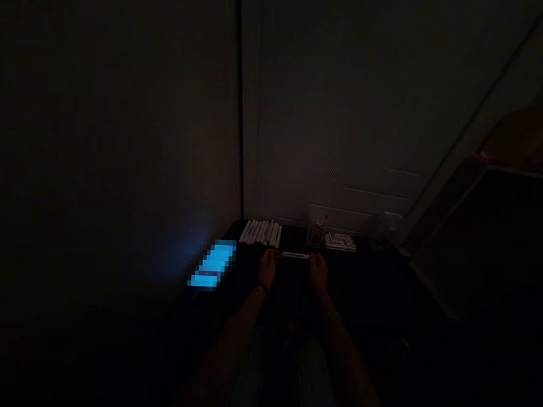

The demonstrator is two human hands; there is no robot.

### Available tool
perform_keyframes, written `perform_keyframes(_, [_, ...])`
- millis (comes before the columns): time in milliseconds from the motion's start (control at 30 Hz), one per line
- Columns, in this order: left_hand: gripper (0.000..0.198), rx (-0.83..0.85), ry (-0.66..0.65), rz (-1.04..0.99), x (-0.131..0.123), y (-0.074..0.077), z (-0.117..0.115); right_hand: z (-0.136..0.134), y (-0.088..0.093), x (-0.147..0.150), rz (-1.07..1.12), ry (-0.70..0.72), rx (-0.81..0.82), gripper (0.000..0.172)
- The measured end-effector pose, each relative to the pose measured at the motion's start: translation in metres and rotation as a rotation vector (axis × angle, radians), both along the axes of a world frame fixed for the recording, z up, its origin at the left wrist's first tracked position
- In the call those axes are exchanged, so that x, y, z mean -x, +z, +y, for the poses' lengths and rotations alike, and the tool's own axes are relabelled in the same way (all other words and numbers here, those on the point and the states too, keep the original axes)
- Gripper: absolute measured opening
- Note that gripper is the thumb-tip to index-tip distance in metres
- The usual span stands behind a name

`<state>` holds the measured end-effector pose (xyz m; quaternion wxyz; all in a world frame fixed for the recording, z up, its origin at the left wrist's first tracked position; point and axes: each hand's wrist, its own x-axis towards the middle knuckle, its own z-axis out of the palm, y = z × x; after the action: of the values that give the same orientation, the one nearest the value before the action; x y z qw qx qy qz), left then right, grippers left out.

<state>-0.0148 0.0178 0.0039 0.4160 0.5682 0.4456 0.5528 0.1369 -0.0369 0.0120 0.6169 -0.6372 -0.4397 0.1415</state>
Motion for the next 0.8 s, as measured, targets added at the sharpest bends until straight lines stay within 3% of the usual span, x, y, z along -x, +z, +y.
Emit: perform_keyframes(800, [0.041, -0.024, -0.044, 0.001, 0.0015, 0.0033, -0.0016, -0.0001, 0.0002, 0.0002, -0.001, -0.020, -0.002, 0.036])
